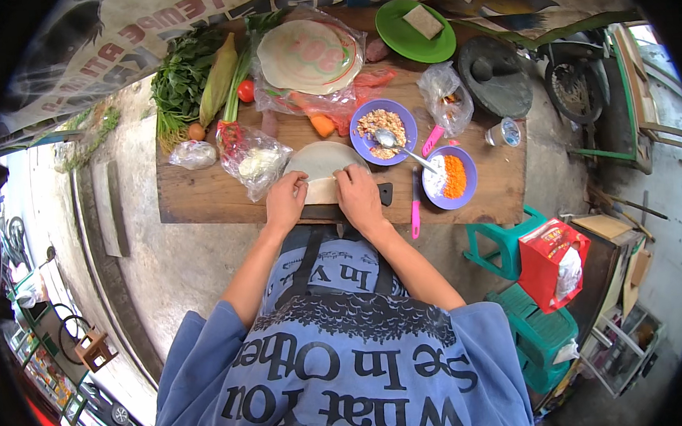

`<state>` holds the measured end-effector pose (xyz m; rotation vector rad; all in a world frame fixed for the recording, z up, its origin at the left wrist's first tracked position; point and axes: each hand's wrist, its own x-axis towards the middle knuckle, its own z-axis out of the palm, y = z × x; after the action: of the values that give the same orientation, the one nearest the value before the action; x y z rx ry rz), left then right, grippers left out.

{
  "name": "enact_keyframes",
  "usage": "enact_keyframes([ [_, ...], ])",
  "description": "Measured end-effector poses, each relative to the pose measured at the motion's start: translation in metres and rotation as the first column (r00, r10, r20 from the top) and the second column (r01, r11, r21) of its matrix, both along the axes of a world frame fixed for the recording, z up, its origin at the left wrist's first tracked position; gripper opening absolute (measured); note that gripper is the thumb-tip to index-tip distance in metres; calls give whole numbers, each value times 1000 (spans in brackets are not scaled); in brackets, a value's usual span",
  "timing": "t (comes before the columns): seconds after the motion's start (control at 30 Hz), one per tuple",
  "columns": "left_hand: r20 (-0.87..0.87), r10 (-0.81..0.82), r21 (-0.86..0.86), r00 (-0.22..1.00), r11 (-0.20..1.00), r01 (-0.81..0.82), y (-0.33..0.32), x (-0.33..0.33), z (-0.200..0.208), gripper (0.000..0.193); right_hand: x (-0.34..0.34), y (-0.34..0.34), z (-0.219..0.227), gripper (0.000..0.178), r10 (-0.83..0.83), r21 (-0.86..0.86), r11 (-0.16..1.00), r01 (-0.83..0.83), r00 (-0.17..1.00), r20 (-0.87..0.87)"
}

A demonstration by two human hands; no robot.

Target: The person assembles spring rolls by placing filling onto round wrappers, folding them into rectangular packets, and trimming edges with a knife. They repeat this process for multiple units, using a spoon to transfer filling and a knife to cut excess wrapper.

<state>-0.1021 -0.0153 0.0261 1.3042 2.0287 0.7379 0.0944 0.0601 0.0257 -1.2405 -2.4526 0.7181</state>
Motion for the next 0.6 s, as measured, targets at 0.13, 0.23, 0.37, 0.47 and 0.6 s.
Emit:
enact_keyframes([
  [0.13, -46, -30, 57, 998, 998, 33, -1, 0, -6, 18, -2, -30, 3, 39, 381, 80, 921, -381, 924, 9],
  [0.23, -24, -40, 86, 999, 995, 42, -1, -2, -12, 17, -9, -40, -3, 44, 355, 124, 917, -378, 919, 174],
  [0.37, -53, -52, 81, 997, 995, 56, -4, -5, -17, 15, -8, -47, -10, 64, 367, 37, 921, -389, 894, 258],
  [0.47, -55, -60, 82, 997, 994, 65, -3, -5, -18, 14, -9, -47, -14, 71, 331, 17, 936, -351, 898, 290],
  [0.6, -82, -110, 75, 991, 990, 116, -1, -8, -16, 13, -15, -43, -14, 75, 266, -29, 963, -269, 920, 289],
])
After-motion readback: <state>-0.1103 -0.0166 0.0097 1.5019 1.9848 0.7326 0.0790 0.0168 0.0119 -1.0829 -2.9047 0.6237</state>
